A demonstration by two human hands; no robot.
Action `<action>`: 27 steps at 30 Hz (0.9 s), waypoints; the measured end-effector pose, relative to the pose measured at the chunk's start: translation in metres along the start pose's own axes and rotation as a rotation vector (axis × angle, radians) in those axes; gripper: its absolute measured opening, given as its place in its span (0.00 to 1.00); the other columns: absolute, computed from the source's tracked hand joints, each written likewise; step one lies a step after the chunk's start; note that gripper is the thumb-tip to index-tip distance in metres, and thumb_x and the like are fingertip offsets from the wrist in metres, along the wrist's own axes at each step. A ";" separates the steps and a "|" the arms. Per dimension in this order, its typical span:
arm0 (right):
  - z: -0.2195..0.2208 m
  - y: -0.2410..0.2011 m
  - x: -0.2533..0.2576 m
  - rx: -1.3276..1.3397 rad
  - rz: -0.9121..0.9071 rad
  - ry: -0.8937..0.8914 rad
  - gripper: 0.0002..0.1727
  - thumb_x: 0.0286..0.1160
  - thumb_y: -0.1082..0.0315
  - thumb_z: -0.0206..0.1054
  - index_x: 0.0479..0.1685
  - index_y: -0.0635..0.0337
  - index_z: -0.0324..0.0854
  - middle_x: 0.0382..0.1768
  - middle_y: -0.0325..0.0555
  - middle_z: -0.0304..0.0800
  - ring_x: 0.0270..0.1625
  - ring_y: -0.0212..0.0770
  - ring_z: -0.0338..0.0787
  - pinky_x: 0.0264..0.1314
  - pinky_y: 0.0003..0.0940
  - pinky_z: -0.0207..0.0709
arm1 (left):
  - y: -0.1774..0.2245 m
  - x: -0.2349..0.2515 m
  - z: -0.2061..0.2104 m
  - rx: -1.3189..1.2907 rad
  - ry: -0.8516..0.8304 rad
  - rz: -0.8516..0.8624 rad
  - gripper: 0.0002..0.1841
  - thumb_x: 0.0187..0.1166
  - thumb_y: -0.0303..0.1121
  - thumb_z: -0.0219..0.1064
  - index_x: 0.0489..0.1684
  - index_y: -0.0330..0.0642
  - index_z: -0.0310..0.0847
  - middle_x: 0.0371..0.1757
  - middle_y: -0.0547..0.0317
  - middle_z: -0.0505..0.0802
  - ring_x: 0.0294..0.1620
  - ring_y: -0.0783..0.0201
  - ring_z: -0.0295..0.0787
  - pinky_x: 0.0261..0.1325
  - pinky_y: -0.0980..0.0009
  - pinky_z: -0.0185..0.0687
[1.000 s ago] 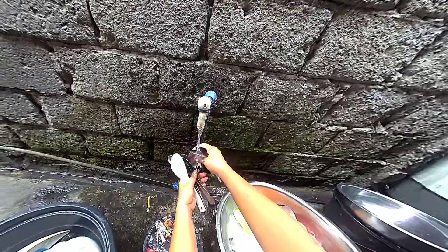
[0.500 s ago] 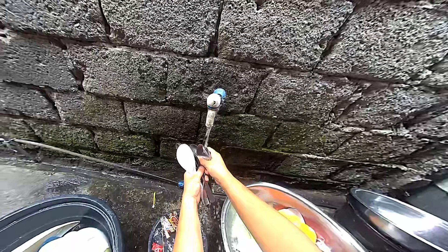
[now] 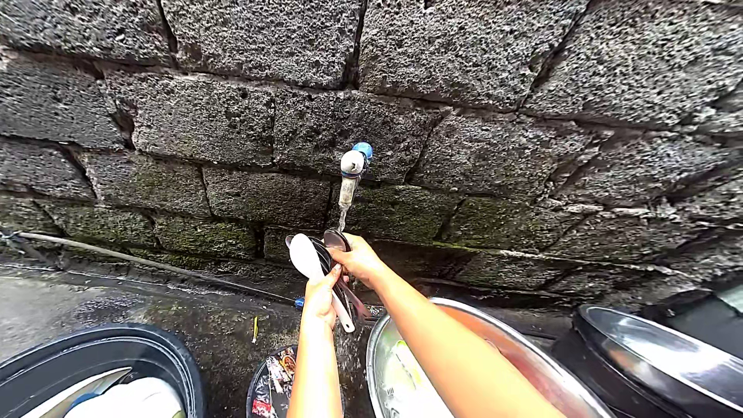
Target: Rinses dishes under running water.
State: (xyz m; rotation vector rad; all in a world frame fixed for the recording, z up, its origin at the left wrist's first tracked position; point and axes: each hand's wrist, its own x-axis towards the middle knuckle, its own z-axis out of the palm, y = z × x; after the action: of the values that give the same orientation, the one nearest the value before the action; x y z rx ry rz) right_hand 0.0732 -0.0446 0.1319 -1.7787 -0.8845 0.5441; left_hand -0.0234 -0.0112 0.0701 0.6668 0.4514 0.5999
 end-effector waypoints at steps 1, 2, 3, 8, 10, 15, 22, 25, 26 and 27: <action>0.000 0.000 0.002 -0.041 -0.012 0.038 0.11 0.78 0.73 0.70 0.55 0.65 0.85 0.39 0.50 0.88 0.34 0.37 0.85 0.40 0.37 0.81 | 0.000 -0.001 0.000 0.030 0.003 -0.002 0.10 0.83 0.33 0.67 0.58 0.48 0.80 0.41 0.62 0.90 0.35 0.71 0.88 0.40 0.74 0.87; 0.000 0.000 0.004 -0.095 -0.031 0.077 0.11 0.76 0.71 0.73 0.53 0.65 0.85 0.37 0.50 0.89 0.33 0.38 0.85 0.39 0.38 0.82 | 0.001 -0.001 0.001 0.050 0.010 -0.003 0.10 0.83 0.33 0.67 0.59 0.48 0.79 0.42 0.62 0.90 0.37 0.72 0.88 0.41 0.75 0.86; -0.001 -0.002 0.003 -0.142 -0.042 0.099 0.12 0.74 0.70 0.75 0.53 0.66 0.86 0.40 0.53 0.90 0.38 0.42 0.88 0.47 0.44 0.82 | 0.002 -0.001 0.003 0.045 0.035 -0.005 0.10 0.83 0.32 0.67 0.58 0.47 0.79 0.42 0.61 0.89 0.36 0.71 0.87 0.40 0.74 0.85; 0.005 -0.012 -0.008 -0.227 -0.068 0.135 0.21 0.74 0.67 0.77 0.63 0.68 0.84 0.53 0.58 0.91 0.53 0.47 0.91 0.66 0.47 0.81 | 0.002 0.003 0.007 -0.130 0.083 0.009 0.09 0.81 0.23 0.66 0.55 0.42 0.77 0.44 0.55 0.90 0.41 0.64 0.89 0.47 0.64 0.87; 0.003 -0.013 -0.005 -0.239 -0.115 0.131 0.21 0.75 0.68 0.76 0.63 0.70 0.84 0.56 0.60 0.91 0.59 0.48 0.90 0.70 0.47 0.78 | -0.001 0.003 -0.001 -0.047 0.034 0.014 0.11 0.81 0.25 0.67 0.57 0.42 0.77 0.43 0.56 0.90 0.40 0.65 0.89 0.46 0.66 0.88; -0.001 -0.028 0.009 -0.186 -0.107 0.286 0.19 0.81 0.65 0.71 0.64 0.68 0.83 0.56 0.61 0.90 0.59 0.51 0.88 0.70 0.51 0.75 | 0.001 0.002 -0.015 0.082 -0.129 -0.034 0.13 0.82 0.23 0.65 0.61 0.46 0.77 0.37 0.61 0.90 0.33 0.69 0.87 0.39 0.72 0.87; -0.002 -0.036 0.021 -0.041 -0.139 0.145 0.16 0.92 0.70 0.54 0.71 0.64 0.78 0.50 0.49 0.91 0.44 0.33 0.91 0.50 0.30 0.86 | -0.029 0.017 -0.040 0.191 -0.007 -0.151 0.07 0.87 0.28 0.62 0.54 0.34 0.75 0.29 0.56 0.90 0.24 0.70 0.85 0.31 0.78 0.82; -0.003 -0.038 0.016 -0.262 -0.133 0.054 0.15 0.89 0.70 0.60 0.66 0.63 0.83 0.43 0.43 0.94 0.32 0.29 0.83 0.39 0.29 0.77 | -0.034 0.020 -0.043 0.198 0.004 -0.122 0.17 0.87 0.25 0.60 0.71 0.31 0.73 0.34 0.51 0.91 0.29 0.67 0.87 0.38 0.74 0.85; -0.002 -0.039 0.014 -0.301 -0.119 0.066 0.13 0.86 0.67 0.65 0.60 0.64 0.85 0.37 0.41 0.93 0.29 0.29 0.82 0.37 0.29 0.76 | -0.033 0.019 -0.042 0.189 0.005 -0.124 0.17 0.88 0.26 0.60 0.72 0.32 0.73 0.36 0.50 0.93 0.30 0.66 0.88 0.38 0.74 0.84; -0.001 -0.041 0.013 -0.320 -0.087 0.094 0.13 0.82 0.63 0.70 0.55 0.64 0.86 0.34 0.41 0.92 0.28 0.30 0.81 0.37 0.32 0.76 | -0.032 0.018 -0.040 0.178 0.004 -0.127 0.15 0.88 0.26 0.59 0.69 0.33 0.74 0.36 0.51 0.92 0.30 0.65 0.88 0.37 0.74 0.83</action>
State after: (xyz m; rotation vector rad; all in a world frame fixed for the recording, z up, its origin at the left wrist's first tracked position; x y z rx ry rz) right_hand 0.0694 -0.0269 0.1712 -2.0237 -1.0209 0.2704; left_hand -0.0207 -0.0021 0.0162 0.7999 0.5505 0.4444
